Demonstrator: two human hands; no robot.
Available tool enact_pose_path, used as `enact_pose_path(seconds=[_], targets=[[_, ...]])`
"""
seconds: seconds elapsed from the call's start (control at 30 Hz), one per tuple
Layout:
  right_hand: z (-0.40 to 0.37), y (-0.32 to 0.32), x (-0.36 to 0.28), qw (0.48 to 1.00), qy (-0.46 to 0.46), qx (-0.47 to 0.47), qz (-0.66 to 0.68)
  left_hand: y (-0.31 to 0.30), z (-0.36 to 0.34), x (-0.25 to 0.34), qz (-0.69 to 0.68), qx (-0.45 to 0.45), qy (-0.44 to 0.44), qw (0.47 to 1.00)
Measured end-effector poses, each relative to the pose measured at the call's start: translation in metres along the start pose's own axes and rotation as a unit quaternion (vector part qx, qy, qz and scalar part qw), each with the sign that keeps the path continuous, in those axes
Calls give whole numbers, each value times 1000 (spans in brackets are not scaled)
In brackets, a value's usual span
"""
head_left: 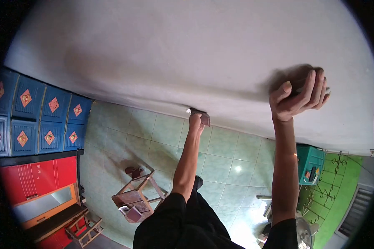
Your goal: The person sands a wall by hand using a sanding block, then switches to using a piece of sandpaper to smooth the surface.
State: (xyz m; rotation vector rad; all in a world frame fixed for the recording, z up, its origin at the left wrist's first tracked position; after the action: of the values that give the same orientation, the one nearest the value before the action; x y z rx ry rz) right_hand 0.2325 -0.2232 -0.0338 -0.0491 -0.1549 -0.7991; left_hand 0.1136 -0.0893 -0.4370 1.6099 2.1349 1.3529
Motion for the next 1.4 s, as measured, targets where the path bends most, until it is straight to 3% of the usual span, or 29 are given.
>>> enact_pose_path(seconds=[0.13,0.3,0.4,0.43,0.47,0.53,0.67,0.7,0.8,0.83,1.0,1.07,1.1,1.2,1.27,1.4], targets=[[1,-1,-2,1000,-6,7,1,24,-21,10,28,-30,29,999],[-1,-1,0,1000,-1,6,6,-25,43,13,28,-32,-17,999],[-1,-2,-1,1000,-4,7,2,-1,6,15,-5,-12,-7,1000],[-1,-3,-1,1000,-1,6,2,11,-13,16,1,-70,29,997],[0,-1,-2,1000,0,5,5,16,-11,12,-3,-70,30,997],[-3,-2,-2,1000,0,4,6,5,-8,8,33,12,45,998],[-2,-1,0,1000,-1,9,4,-56,81,-11,9,3,15,1000],[2,-3,-3,999,-38,5,-10,-50,74,-9,3,2,-3,1000],[-3,-1,0,1000,-1,10,5,1,-3,6,8,-6,4,1000],[-3,1,1,1000,-1,7,4,25,-30,10,-14,-45,30,998],[-1,-1,0,1000,-6,15,3,-8,17,4,29,6,31,999],[-1,-1,0,1000,-3,18,10,-27,39,12,94,-57,-21,994],[-1,0,0,1000,-4,17,11,-23,41,18,63,-7,-8,998],[-1,1,-1,1000,1,12,6,1,6,29,46,-33,33,998],[-2,0,-1,1000,-4,12,3,28,-28,34,38,21,39,998],[1,2,-3,1000,3,23,7,-22,43,24,89,-9,45,995]])
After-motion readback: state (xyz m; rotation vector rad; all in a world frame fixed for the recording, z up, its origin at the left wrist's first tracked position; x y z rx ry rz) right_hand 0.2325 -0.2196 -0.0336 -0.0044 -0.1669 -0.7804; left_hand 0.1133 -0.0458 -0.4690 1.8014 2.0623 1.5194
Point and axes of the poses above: each hand's wrist, its own z-axis towards the middle knuckle, its own y-axis out of the palm, x = y × z, the point moved 4 cm from there along z, towards the middle knuckle, and after that the axes turned 1 degree about -z, right-handed, at the moved point
